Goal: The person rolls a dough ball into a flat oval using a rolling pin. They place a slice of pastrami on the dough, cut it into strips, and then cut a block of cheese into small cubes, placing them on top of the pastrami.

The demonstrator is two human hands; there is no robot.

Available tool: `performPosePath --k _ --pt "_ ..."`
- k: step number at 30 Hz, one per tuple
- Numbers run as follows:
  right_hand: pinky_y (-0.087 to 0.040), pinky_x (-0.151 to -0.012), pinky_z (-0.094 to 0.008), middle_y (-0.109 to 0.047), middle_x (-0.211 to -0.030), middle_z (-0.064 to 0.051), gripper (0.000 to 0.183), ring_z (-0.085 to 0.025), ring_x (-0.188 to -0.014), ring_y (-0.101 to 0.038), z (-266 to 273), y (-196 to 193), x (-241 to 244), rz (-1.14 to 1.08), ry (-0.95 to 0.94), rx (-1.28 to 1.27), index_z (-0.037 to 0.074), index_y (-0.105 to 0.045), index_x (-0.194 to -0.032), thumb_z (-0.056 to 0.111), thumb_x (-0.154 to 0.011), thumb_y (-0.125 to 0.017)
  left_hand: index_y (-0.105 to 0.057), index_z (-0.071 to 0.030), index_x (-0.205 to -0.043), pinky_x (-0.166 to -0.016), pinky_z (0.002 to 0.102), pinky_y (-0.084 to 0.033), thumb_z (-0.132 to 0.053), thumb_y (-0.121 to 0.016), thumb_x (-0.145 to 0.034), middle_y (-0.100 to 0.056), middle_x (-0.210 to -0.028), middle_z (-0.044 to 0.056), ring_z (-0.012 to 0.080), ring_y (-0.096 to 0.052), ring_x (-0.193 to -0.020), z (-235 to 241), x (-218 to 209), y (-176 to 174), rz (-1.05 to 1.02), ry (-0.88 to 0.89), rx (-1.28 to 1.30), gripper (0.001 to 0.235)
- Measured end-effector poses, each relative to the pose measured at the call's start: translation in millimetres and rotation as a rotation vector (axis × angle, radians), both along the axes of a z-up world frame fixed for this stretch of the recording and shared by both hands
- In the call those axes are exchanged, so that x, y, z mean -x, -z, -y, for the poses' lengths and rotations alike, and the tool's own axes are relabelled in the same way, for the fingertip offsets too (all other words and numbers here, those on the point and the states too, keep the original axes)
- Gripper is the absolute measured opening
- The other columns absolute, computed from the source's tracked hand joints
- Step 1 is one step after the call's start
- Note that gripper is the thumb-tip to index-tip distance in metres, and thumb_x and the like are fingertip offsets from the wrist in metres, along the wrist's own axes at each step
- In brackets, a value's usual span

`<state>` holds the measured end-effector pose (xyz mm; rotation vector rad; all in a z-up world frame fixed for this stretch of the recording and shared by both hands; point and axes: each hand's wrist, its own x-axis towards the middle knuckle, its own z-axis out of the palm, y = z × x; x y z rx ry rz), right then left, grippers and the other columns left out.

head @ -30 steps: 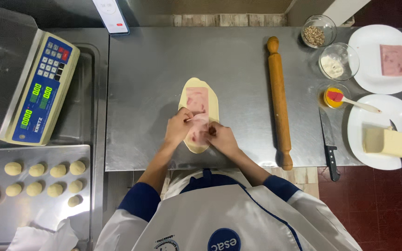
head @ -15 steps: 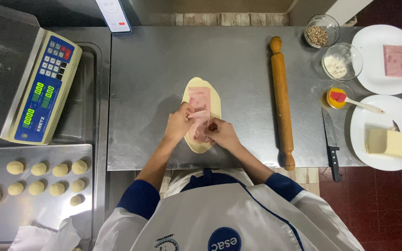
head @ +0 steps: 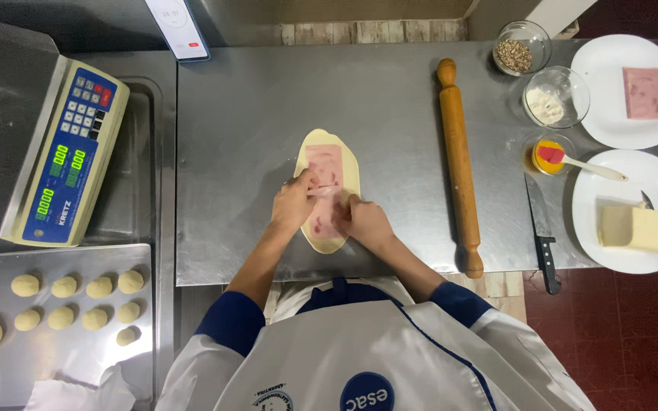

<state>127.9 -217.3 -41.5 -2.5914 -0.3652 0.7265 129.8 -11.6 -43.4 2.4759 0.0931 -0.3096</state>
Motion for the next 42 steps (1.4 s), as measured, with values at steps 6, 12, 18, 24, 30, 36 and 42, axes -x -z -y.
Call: performPosePath --k 6,12,18,24,30,36,42 --pt "-0.059 -0.085 -0.059 -0.076 -0.098 -0.014 0.041 -0.043 -0.094 -0.074 37 -45 9 0.066 -0.019 0.044 0.017 -0.056 -0.119 0.043 -0.089 -0.066 -0.059 -0.025 -0.113 -0.097 0.048 -0.057 -0.017 -0.074 -0.083 -0.075 -0.105 -0.001 0.0296 -0.069 -0.109 -1 -7 12 -0.003 0.029 0.040 0.034" --pt "-0.061 -0.080 -0.041 -0.076 -0.094 -0.002 0.025 -0.025 -0.089 -0.076 165 -34 11 0.408 0.350 -0.089 0.025 -0.068 -0.113 0.020 -0.090 -0.074 -0.065 -0.025 -0.111 -0.094 0.047 -0.057 -0.023 -0.077 -0.082 -0.075 -0.100 -0.001 0.0290 -0.068 -0.106 3 -22 21 0.003 0.080 0.011 0.031" --pt "-0.059 -0.079 -0.049 -0.066 -0.105 -0.009 0.026 -0.038 -0.095 -0.071 319 -11 24 0.641 0.615 0.255 0.015 -0.065 -0.122 0.016 -0.097 -0.072 -0.071 -0.026 -0.108 -0.093 0.047 -0.057 -0.025 -0.079 -0.082 -0.076 -0.102 0.001 0.0287 -0.069 -0.107 2 -24 -1 -0.016 0.086 0.021 0.027" --pt "-0.060 -0.079 -0.044 -0.063 -0.110 -0.005 0.032 -0.033 -0.100 -0.069 387 -9 41 0.751 0.727 0.493 0.020 -0.069 -0.122 0.022 -0.091 -0.079 -0.072 -0.027 -0.103 -0.093 0.045 -0.058 -0.033 -0.081 -0.082 -0.074 -0.099 -0.001 0.0252 -0.070 -0.105 0 -29 -1 -0.072 0.099 -0.041 0.024" --pt "-0.061 -0.066 -0.036 -0.068 -0.119 -0.017 0.032 -0.027 -0.094 -0.064 485 -15 39 1.025 0.998 0.761 0.008 -0.070 -0.113 -0.008 -0.086 -0.073 -0.068 -0.016 -0.098 -0.081 0.038 -0.051 -0.027 -0.076 -0.083 -0.075 -0.100 0.001 0.0249 -0.069 -0.091 3 -33 -5 -0.050 0.127 -0.122 0.020" --pt "-0.053 -0.082 -0.060 -0.057 -0.133 -0.028 0.042 -0.047 -0.111 -0.057 582 -22 61 0.651 1.109 0.473 -0.002 -0.066 -0.134 -0.009 -0.092 -0.064 -0.071 -0.014 -0.115 -0.086 0.040 -0.053 -0.021 -0.068 -0.090 -0.077 -0.116 0.003 0.0277 -0.071 -0.105 3 -36 -11 -0.110 0.095 -0.123 0.026" --pt "-0.053 -0.076 -0.056 -0.071 -0.117 -0.015 0.043 -0.038 -0.106 -0.062 635 8 65 0.605 0.842 0.399 0.003 -0.073 -0.132 0.014 -0.092 -0.083 -0.070 -0.016 -0.094 -0.077 0.033 -0.051 -0.027 -0.073 -0.088 -0.077 -0.094 0.000 0.0201 -0.071 -0.088 6 -47 -14 -0.227 0.125 -0.183 0.013"
